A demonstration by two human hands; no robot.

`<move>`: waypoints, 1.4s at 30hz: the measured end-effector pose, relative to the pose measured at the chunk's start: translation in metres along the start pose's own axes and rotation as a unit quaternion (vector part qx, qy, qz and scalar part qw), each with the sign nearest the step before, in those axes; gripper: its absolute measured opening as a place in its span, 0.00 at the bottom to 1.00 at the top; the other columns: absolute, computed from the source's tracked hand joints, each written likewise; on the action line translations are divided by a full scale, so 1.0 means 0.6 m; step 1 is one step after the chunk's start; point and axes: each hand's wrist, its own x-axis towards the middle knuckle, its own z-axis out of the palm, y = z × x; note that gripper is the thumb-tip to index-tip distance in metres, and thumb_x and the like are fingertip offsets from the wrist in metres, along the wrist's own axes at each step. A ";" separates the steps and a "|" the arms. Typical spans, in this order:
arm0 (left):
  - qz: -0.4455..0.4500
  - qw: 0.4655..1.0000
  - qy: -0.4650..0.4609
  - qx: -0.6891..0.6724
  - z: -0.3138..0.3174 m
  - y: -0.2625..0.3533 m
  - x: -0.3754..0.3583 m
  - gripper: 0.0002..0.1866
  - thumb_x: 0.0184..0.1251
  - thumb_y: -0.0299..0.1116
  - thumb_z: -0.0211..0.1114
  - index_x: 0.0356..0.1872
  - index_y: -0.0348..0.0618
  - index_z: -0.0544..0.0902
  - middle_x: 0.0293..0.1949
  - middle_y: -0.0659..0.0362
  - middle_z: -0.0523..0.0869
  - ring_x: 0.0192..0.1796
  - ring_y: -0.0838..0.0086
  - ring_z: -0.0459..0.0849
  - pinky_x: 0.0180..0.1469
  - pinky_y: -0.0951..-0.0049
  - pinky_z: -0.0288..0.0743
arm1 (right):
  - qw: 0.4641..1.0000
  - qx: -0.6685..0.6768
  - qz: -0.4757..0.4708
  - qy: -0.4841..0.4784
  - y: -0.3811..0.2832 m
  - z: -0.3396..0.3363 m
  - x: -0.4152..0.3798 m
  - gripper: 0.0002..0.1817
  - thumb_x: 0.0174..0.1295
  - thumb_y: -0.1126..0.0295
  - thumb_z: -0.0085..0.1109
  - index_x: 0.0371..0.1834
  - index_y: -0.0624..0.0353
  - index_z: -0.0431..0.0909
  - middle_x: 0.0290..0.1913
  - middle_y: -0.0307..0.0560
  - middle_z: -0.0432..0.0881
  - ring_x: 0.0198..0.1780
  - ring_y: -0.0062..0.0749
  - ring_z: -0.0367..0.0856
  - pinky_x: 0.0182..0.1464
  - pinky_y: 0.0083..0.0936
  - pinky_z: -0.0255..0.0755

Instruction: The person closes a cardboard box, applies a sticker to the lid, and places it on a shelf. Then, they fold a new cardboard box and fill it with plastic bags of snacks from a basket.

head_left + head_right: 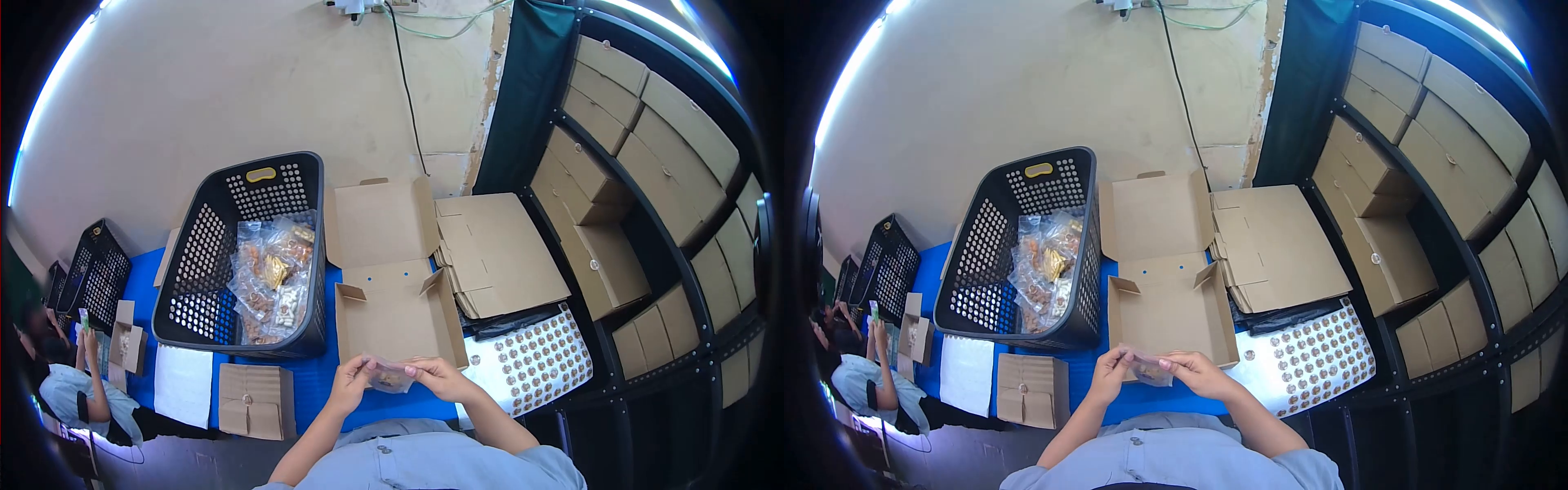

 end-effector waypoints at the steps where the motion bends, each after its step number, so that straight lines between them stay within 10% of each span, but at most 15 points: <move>1: 0.006 1.000 -0.004 -0.008 -0.002 -0.005 0.001 0.13 0.75 0.35 0.56 0.41 0.34 0.83 0.35 0.60 0.85 0.43 0.79 0.80 0.49 0.78 0.71 | 1.000 -0.014 -0.006 -0.008 0.003 -0.002 0.001 0.21 0.74 0.60 0.47 0.58 0.65 0.77 0.53 0.51 0.82 0.56 0.30 0.76 0.59 0.26 0.68; 7: 0.079 0.992 0.103 -0.005 -0.002 -0.014 0.008 0.18 0.75 0.39 0.54 0.56 0.37 0.76 0.56 0.55 0.79 0.57 0.70 0.78 0.62 0.69 0.68 | 0.993 -0.048 -0.030 0.108 0.003 0.015 0.010 0.20 0.74 0.62 0.46 0.60 0.61 0.76 0.53 0.54 0.81 0.58 0.35 0.75 0.62 0.28 0.66; 11: 0.107 0.985 0.013 0.135 0.019 0.008 -0.006 0.34 0.66 0.44 0.65 0.68 0.37 0.65 0.66 0.49 0.69 0.68 0.62 0.68 0.68 0.62 0.62 | 0.960 -0.199 -0.150 0.131 -0.007 0.030 0.020 0.21 0.71 0.65 0.50 0.64 0.59 0.73 0.57 0.55 0.76 0.60 0.42 0.72 0.63 0.31 0.65; 16: 0.073 0.996 0.013 0.040 0.052 -0.011 -0.012 0.30 0.69 0.48 0.61 0.65 0.40 0.70 0.66 0.53 0.72 0.67 0.61 0.71 0.71 0.58 0.57 | 0.966 -0.173 -0.149 0.123 -0.007 0.054 0.034 0.27 0.61 0.76 0.58 0.66 0.57 0.70 0.62 0.53 0.66 0.63 0.42 0.69 0.63 0.34 0.65; 18: 0.053 0.992 -0.036 0.113 0.041 -0.003 -0.007 0.24 0.73 0.47 0.54 0.58 0.38 0.77 0.55 0.51 0.82 0.61 0.62 0.78 0.72 0.56 0.55 | 0.899 -0.189 -0.146 0.366 -0.009 0.069 0.044 0.22 0.59 0.76 0.61 0.60 0.58 0.76 0.61 0.52 0.69 0.63 0.40 0.69 0.63 0.34 0.65; 24: 0.089 0.991 -0.022 0.098 0.035 -0.009 0.003 0.23 0.78 0.45 0.45 0.51 0.37 0.81 0.45 0.50 0.87 0.57 0.61 0.81 0.74 0.53 0.51 | 0.972 -0.029 -0.147 0.181 0.025 0.035 0.041 0.09 0.61 0.73 0.63 0.44 0.61 0.83 0.48 0.47 0.82 0.53 0.34 0.78 0.60 0.32 0.67; 31: 0.108 0.976 -0.105 0.160 0.015 0.024 0.018 0.23 0.78 0.42 0.45 0.58 0.35 0.77 0.51 0.47 0.83 0.61 0.62 0.77 0.72 0.56 0.55 | 0.984 0.124 0.006 0.126 0.008 0.004 0.029 0.22 0.75 0.58 0.45 0.55 0.66 0.79 0.49 0.43 0.83 0.54 0.23 0.75 0.62 0.23 0.64; 35: 0.058 0.998 0.009 0.038 0.013 0.019 0.020 0.25 0.76 0.40 0.49 0.66 0.36 0.68 0.57 0.48 0.79 0.61 0.61 0.76 0.69 0.63 0.60 | 0.962 -0.001 -0.091 0.259 0.008 -0.019 0.034 0.21 0.75 0.61 0.44 0.60 0.65 0.75 0.57 0.50 0.79 0.60 0.32 0.75 0.65 0.28 0.64; 39: 0.158 0.973 0.002 0.166 0.040 0.014 0.015 0.28 0.73 0.39 0.56 0.70 0.37 0.64 0.57 0.52 0.78 0.58 0.67 0.76 0.65 0.69 0.64 | 0.967 -0.137 -0.135 0.167 -0.010 0.026 0.032 0.20 0.71 0.66 0.51 0.64 0.57 0.73 0.61 0.54 0.74 0.64 0.41 0.71 0.66 0.32 0.62; 42: 0.076 0.995 0.045 0.047 0.066 -0.005 0.008 0.29 0.72 0.38 0.58 0.70 0.38 0.62 0.57 0.54 0.78 0.55 0.71 0.77 0.62 0.70 0.67 | 0.956 -0.168 -0.186 0.153 -0.010 0.041 0.043 0.22 0.66 0.68 0.58 0.63 0.57 0.74 0.60 0.55 0.73 0.63 0.42 0.72 0.65 0.33 0.63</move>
